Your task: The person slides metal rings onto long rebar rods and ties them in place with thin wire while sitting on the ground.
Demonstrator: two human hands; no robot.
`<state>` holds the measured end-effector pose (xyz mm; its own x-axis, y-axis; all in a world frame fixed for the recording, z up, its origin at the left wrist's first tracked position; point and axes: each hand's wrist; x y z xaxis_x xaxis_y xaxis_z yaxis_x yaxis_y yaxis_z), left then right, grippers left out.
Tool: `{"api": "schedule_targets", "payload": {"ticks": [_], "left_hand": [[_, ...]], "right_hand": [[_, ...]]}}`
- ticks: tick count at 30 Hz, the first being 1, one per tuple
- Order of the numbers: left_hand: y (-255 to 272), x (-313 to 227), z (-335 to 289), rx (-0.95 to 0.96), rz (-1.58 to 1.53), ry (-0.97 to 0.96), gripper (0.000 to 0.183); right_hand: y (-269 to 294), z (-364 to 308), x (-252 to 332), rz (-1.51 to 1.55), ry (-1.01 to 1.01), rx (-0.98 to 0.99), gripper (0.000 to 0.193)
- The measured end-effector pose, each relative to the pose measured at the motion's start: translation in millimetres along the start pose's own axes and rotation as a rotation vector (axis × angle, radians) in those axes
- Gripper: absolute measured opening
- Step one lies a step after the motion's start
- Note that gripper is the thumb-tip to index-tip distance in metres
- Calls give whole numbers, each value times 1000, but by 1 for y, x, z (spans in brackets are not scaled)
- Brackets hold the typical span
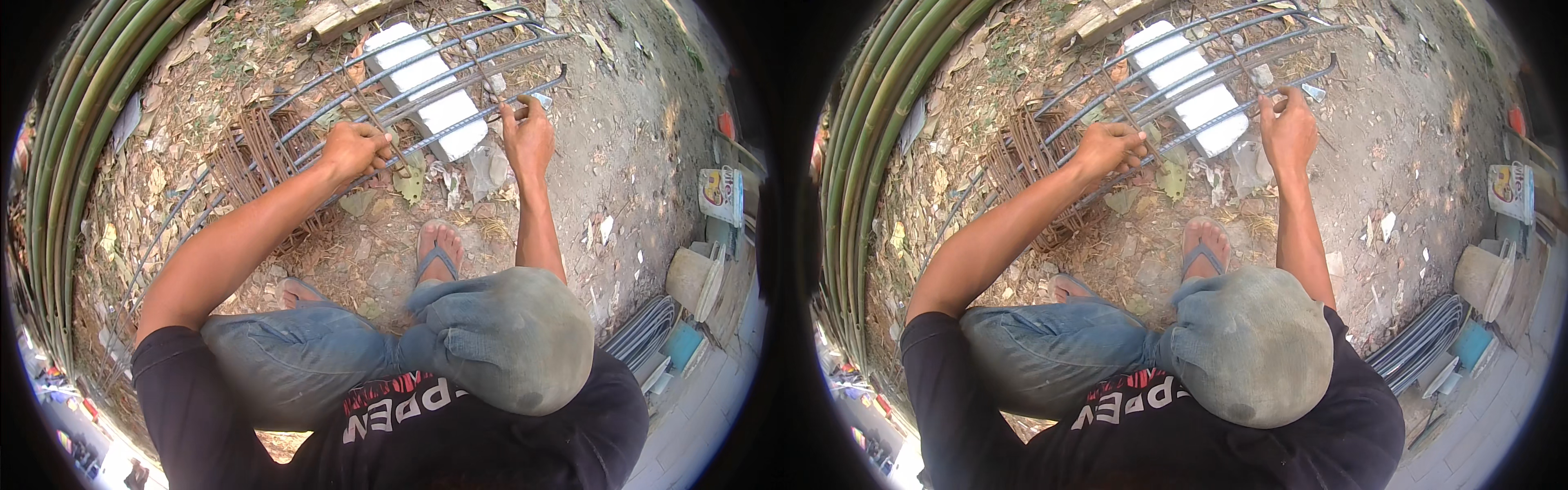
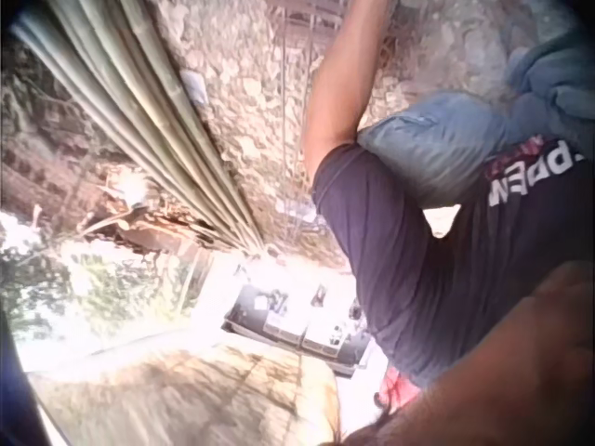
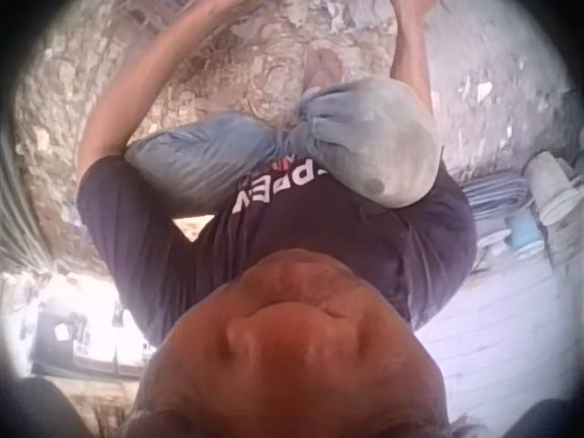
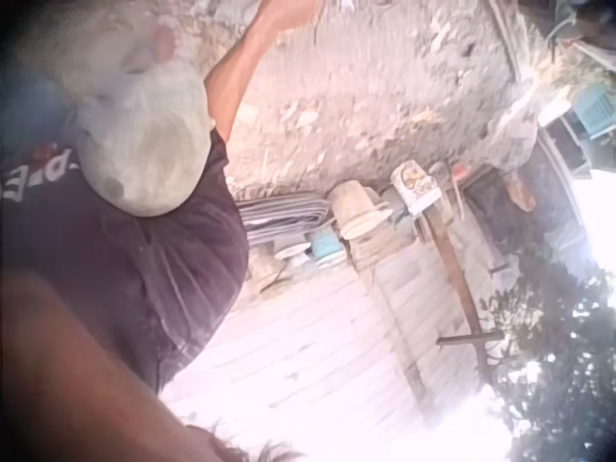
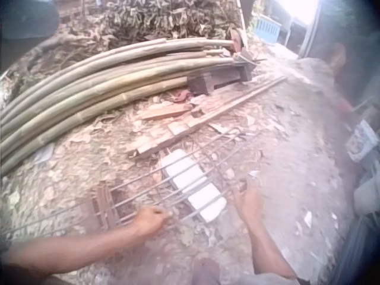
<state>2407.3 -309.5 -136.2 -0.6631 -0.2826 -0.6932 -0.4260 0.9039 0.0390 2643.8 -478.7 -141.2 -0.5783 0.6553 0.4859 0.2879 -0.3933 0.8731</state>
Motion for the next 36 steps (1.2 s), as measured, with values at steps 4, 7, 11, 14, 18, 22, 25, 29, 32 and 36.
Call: {"api": "schedule_targets", "payload": {"ticks": [4,7,11,14,18,22,25,29,32,36], "left_hand": [[1,-3,6,63,-93,2,22],[-2,-18,-1,44,-153,48,20],[12,-13,-5,6,-169,87,24],[13,-16,-14,26,-84,91,24],[25,-10,-22,47,-31,110,22],[39,-24,-33,105,21,132,20],[45,-26,-42,167,62,77,20],[34,-10,-54,360,7,81,22],[39,13,-55,308,28,118,25],[52,28,-57,234,30,157,24]], "right_hand": [[-9,-29,45,160,210,190,24],[-26,-52,75,157,317,578,25],[-46,-59,78,476,229,796,27],[-54,-44,86,585,208,824,29],[-80,-7,113,513,157,1055,30],[-88,7,119,577,174,1048,30],[-83,11,125,555,182,959,32],[-87,14,120,525,101,900,34],[-87,11,119,488,173,819,32],[-63,12,112,288,274,716,33]]}}
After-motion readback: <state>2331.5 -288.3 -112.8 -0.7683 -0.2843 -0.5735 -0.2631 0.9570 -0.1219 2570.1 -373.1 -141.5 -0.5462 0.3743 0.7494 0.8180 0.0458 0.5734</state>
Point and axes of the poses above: each hand's wrist, its own z-axis towards the middle knuckle, its own y-axis out of the back of the hand, x = y × z, and after that the axes turned 9 degrees about x, right-handed
